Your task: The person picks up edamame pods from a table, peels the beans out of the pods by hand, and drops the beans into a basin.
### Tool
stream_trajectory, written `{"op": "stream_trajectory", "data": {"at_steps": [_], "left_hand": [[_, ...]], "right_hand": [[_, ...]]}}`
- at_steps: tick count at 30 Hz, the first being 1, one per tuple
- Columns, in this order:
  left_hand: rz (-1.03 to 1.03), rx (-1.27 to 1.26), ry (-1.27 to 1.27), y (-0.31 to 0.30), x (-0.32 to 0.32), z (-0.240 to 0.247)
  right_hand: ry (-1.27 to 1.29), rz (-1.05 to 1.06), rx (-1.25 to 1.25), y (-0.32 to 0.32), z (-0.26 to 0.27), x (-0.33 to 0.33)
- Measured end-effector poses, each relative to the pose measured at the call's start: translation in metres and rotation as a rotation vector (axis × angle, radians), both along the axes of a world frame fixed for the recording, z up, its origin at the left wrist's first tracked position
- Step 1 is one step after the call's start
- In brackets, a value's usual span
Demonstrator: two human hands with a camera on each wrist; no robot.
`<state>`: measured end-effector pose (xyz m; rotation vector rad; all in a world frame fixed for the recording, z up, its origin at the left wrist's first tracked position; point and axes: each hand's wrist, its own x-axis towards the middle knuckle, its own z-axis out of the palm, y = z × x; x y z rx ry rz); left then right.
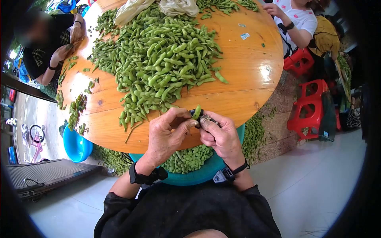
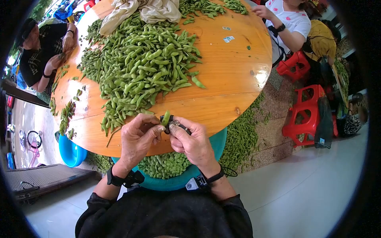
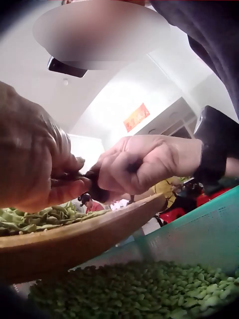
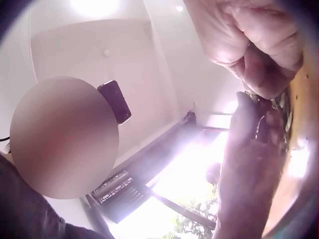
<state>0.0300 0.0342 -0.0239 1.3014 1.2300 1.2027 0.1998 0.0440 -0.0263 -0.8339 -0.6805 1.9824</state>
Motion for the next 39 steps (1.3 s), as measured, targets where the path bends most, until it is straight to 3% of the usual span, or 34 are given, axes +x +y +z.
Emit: {"op": "stream_trajectory", "data": {"at_steps": [4, 6, 10, 12, 16, 18, 19, 21, 22, 24, 25, 29, 33, 35, 39], "left_hand": [[0.000, 0.060, 0.093, 0.000, -0.005, -0.006], [-0.016, 0.208, 0.282, 0.001, -0.008, -0.010], [-0.058, 0.316, 0.271, 0.000, -0.009, -0.010], [-0.259, -0.329, -0.610, -0.003, -0.014, -0.006], [-0.361, -0.498, -1.046, -0.001, -0.007, -0.018], [-0.317, -0.515, -0.982, 0.000, -0.004, -0.015], [-0.265, -0.428, -0.741, 0.001, -0.002, -0.015], [-0.178, -0.263, -0.369, 0.000, 0.005, -0.006], [-0.177, -0.264, -0.370, 0.001, 0.004, -0.003], [-0.191, -0.030, 0.256, 0.006, 0.002, 0.001], [-0.183, 0.062, 0.387, 0.007, 0.003, 0.011], [-0.333, -0.098, 0.267, 0.012, -0.010, 0.013], [-0.302, -0.358, 0.026, 0.008, -0.001, 0.012], [-0.167, -0.366, -0.315, 0.003, 0.011, 0.003], [0.029, -0.375, -0.320, -0.006, 0.030, 0.003]], "right_hand": [[0.029, 0.048, 0.034, -0.003, -0.001, 0.004], [0.016, 0.055, 0.062, -0.004, 0.000, 0.004], [-0.049, 0.035, 0.091, -0.006, -0.003, 0.006], [0.040, 0.095, 0.087, -0.005, -0.003, 0.010], [0.225, 0.113, 0.032, -0.005, -0.013, 0.015], [0.068, 0.082, 0.104, -0.004, -0.007, 0.015], [0.068, 0.081, 0.101, -0.005, -0.006, 0.013], [-0.497, -0.046, 0.470, -0.007, -0.003, 0.007], [-0.497, -0.045, 0.469, -0.008, -0.001, 0.007], [-0.767, -0.059, 0.711, -0.009, 0.000, 0.007], [-0.785, -0.096, 0.743, -0.009, -0.002, 0.007], [-0.744, -0.042, 0.577, -0.007, 0.001, 0.012], [-1.020, -0.253, 0.850, -0.011, -0.002, -0.006], [-1.136, -0.374, 0.945, -0.018, -0.007, -0.016], [-1.143, -0.421, 1.007, -0.027, -0.012, -0.029]]}}
